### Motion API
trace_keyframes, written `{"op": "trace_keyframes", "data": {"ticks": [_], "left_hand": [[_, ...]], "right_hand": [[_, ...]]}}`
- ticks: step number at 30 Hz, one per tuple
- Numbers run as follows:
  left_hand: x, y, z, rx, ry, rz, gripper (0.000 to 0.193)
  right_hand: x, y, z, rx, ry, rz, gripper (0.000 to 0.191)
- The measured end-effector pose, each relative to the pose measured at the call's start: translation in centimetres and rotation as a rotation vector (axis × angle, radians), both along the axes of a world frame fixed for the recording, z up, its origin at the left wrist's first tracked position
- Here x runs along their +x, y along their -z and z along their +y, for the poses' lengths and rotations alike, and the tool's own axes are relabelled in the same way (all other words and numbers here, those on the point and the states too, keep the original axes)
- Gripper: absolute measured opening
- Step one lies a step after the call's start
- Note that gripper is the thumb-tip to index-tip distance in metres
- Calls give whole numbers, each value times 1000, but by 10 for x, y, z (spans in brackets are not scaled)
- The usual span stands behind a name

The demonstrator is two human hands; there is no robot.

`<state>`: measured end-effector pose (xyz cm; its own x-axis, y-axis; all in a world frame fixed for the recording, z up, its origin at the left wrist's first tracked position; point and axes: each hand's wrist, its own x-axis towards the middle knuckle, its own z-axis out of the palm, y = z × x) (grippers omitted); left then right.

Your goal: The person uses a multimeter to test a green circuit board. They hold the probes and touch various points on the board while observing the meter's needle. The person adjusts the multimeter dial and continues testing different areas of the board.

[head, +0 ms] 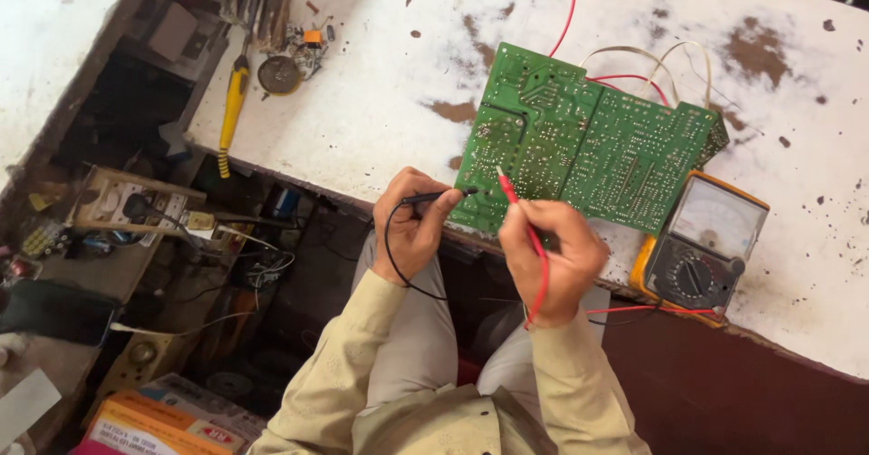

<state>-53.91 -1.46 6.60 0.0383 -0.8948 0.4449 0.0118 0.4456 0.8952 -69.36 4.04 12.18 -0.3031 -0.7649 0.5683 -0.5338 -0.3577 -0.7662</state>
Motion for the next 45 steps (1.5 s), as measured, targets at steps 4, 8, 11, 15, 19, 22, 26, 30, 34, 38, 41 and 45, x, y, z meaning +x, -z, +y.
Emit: {"op": "trace_keyframes", "data": {"ticks": [4,8,11,15,19,22,26,30,34,38,41,45], "left_hand": [[1,0,1,-7,0,-9,14],[0,-1,0,-20,15,-2,14],[-2,0,-1,-16,9,-21,14],[-4,0,3,27,14,-9,14],[-5,2,4,35,16,-4,13],[-5,2,3,45,10,-7,14],[-6,2,3,22,5,-23,14],[-5,1,3,28,3,-25,13],[-5,1,3,34,6,-30,14],[-4,2,3,39,19,-14,13],[-4,4,2,42,25,11,14],[-2,6,2,50,37,19,13]], "right_hand": [[-8,9,14,-11,-53,-343,11],[-9,10,17,79,-52,-366,13],[-3,8,15,86,-5,-218,11],[2,1,11,51,78,-28,15],[4,-1,3,9,72,50,16],[5,0,-2,4,58,66,17],[4,2,-5,8,53,68,17],[4,3,-6,15,50,55,17],[4,3,-7,12,58,74,17],[3,2,-7,17,62,63,16],[3,1,-6,30,67,43,15],[1,1,-3,34,74,22,14]]}}
